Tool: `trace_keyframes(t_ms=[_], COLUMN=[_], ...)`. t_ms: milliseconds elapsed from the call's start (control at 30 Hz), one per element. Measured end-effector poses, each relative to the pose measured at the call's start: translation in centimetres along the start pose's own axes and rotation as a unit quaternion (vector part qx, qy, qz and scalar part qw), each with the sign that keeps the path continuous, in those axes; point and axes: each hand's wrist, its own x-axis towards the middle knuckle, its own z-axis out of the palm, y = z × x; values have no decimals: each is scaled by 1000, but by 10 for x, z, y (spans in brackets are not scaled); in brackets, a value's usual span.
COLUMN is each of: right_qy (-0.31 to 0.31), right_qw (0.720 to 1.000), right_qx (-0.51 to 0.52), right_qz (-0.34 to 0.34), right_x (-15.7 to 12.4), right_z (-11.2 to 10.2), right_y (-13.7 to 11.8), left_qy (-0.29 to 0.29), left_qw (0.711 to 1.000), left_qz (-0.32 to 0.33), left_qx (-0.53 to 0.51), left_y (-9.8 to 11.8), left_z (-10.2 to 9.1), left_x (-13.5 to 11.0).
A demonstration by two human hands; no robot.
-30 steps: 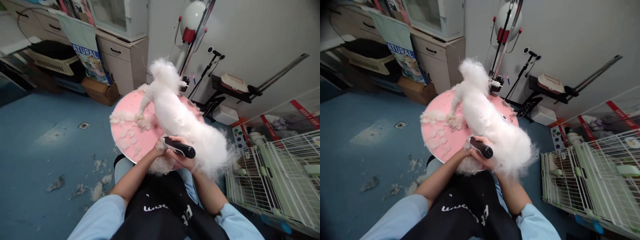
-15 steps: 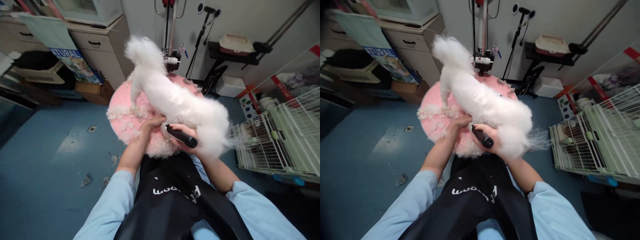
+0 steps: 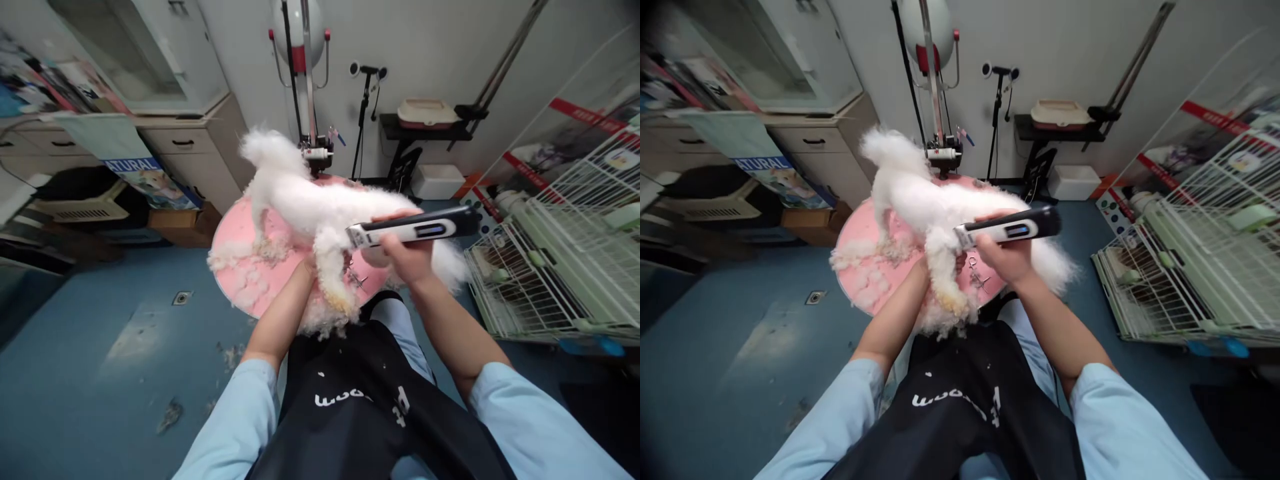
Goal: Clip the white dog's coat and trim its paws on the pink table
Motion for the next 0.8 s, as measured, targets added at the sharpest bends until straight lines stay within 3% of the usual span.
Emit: trace_keyframes(t_ms=[67,167,333,533,700,800], right_qy=[65,64,40,-34,-137,-230], right_qw=[998,997,998,998,983,957], right_qx=[-1,-7,-23,-39,-52,-85], right_qz=[1,32,51,37,108,157], right_x=[14,32,38,19,2,-1], right_z=[-9,-16,-14,2,25,32], right_y=[-3,-2,0,7,22,21], left_qy=[-42,-74,-34,1,12,36], left_qw=[999,992,977,975,984,987], left_qz=[7,43,113,138,114,118], left_qx=[-27,-92,-177,-173,-134,-104], left_y=[2,-7,-51,-89,-99,-101], left_z=[9,20,29,33,39,42], left_x=[-5,-10,-7,-9,-11,-9])
